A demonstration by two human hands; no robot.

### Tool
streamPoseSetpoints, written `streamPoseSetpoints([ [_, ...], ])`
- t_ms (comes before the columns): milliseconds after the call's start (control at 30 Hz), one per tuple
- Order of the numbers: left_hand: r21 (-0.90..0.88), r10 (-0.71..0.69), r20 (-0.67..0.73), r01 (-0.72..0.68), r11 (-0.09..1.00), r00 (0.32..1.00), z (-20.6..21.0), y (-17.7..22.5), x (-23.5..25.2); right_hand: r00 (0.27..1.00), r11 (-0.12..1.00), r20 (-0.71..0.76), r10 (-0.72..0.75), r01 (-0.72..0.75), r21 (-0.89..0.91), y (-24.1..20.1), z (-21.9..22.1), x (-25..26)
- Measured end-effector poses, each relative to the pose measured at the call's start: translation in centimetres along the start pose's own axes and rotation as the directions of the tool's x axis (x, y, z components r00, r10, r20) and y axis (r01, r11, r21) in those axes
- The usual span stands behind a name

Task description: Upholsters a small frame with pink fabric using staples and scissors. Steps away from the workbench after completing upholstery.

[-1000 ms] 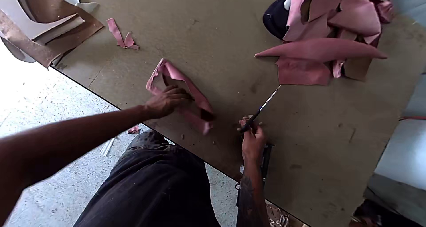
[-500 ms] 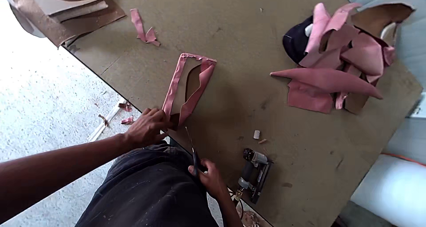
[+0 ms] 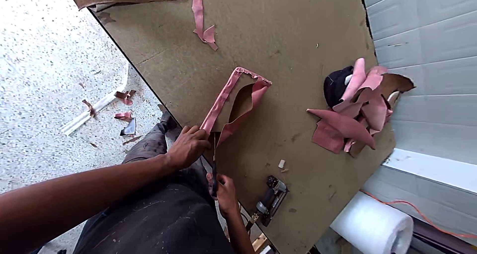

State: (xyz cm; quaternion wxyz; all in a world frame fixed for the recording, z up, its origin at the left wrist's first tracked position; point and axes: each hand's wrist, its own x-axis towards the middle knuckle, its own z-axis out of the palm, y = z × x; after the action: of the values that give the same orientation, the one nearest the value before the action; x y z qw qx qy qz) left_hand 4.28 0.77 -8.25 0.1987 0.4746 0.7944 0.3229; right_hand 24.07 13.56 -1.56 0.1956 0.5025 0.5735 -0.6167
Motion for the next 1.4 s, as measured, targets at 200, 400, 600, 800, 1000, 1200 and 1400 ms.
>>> streamPoseSetpoints([
  [200,-0.072,0.036,0.033,-0.033,0.997,0.999,-0.7,-1.4,0.0,1.0,0.987,-0.025,0.002,0.002,0.159,0.4,2.2,-0.3],
  [400,-0.164,0.125,0.009,-0.121,0.979,0.992,-1.1,-2.1,0.1,0.999,0.93,-0.002,-0.039,0.037,0.365,-0.1,2.9,0.5],
  [600,-0.129,0.171,-0.04,-0.175,0.976,0.984,-0.9,-1.9,-0.2,0.996,0.902,0.024,-0.092,0.073,0.425,0.9,2.3,1.3],
  [800,0.034,0.139,-0.068,-0.137,0.99,0.988,-0.6,-0.9,-0.6,0.988,0.893,0.092,-0.126,0.073,0.443,1.8,1.1,2.3],
  [1000,0.341,-0.048,-0.143,0.095,0.935,0.989,0.9,1.6,0.7,0.976,0.882,0.172,-0.13,0.035,0.469,2.2,-0.1,3.6],
  [1200,0.077,-0.001,-0.256,0.021,0.997,0.967,1.7,1.5,0.9,0.971,0.901,0.165,-0.171,0.086,0.425,2.1,-0.6,4.8],
  [1400,0.005,0.036,-0.27,-0.037,0.999,0.962,1.5,1.0,0.6,0.961,0.906,0.137,-0.239,0.169,0.388,2.0,-0.8,4.6],
])
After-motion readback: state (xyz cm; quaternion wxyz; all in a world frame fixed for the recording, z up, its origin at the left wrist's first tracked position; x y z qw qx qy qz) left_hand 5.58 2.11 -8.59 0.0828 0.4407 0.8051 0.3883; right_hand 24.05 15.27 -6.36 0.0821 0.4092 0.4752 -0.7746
